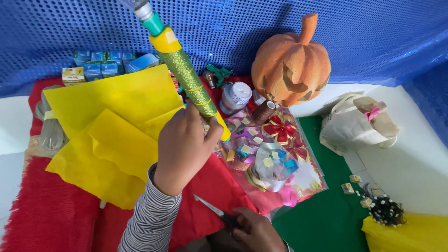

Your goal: The person wraps a green glittery ribbon around a yellow cylindrical object topped with a clear plastic bulb. They use scissors to trim the ribbon and continue wrapping it around the object.

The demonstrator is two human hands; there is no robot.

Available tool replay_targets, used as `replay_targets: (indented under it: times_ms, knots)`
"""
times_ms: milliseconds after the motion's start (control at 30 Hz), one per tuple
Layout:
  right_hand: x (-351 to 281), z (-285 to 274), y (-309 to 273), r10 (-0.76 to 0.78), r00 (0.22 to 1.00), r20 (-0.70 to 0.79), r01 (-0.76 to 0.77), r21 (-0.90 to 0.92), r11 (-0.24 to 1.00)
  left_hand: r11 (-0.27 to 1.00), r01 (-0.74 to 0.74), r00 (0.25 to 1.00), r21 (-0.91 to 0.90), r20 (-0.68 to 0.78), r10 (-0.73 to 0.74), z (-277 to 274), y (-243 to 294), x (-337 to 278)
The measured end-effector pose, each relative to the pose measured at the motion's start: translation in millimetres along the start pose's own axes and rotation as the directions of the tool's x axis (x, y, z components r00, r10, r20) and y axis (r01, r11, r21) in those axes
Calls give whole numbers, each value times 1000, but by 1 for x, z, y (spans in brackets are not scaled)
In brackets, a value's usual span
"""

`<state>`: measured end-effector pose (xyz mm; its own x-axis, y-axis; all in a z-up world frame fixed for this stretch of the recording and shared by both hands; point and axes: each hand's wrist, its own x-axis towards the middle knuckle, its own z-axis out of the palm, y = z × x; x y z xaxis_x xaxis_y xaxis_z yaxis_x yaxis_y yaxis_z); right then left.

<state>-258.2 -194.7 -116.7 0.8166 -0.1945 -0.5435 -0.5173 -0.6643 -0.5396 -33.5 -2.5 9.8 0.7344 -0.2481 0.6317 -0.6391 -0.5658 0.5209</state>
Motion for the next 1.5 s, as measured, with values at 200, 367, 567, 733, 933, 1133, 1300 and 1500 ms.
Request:
replay_targets:
  times_ms: [200,367,567,733,933,1133,1300,1500]
  knots:
    - [24,4,-5,-308,940,-145,258,-291,922,993,61,994,-105,100,-50,-5,7,2]
    - [39,-13,-2,-352,931,-100,280,-424,861,993,54,993,-102,106,-43,-9,9,2]
    - [59,-61,-17,-358,923,140,384,-271,883,993,50,994,-104,100,-40,-8,9,2]
    - [67,-84,-43,-292,941,168,332,-314,889,992,32,996,-123,90,-21,-7,9,2]
    - [71,-76,-55,-195,974,-119,145,-339,930,993,23,997,-113,69,-15,-6,7,3]
    - [76,-62,-71,-211,945,-249,122,-331,936,993,52,994,-108,102,-41,-9,8,3]
    - [96,-52,-65,-304,897,-320,75,-567,820,994,56,995,-96,90,-48,-15,12,4]
    - [80,-24,-83,-593,701,-396,426,-434,794,990,76,990,-115,125,-61,-7,10,5]
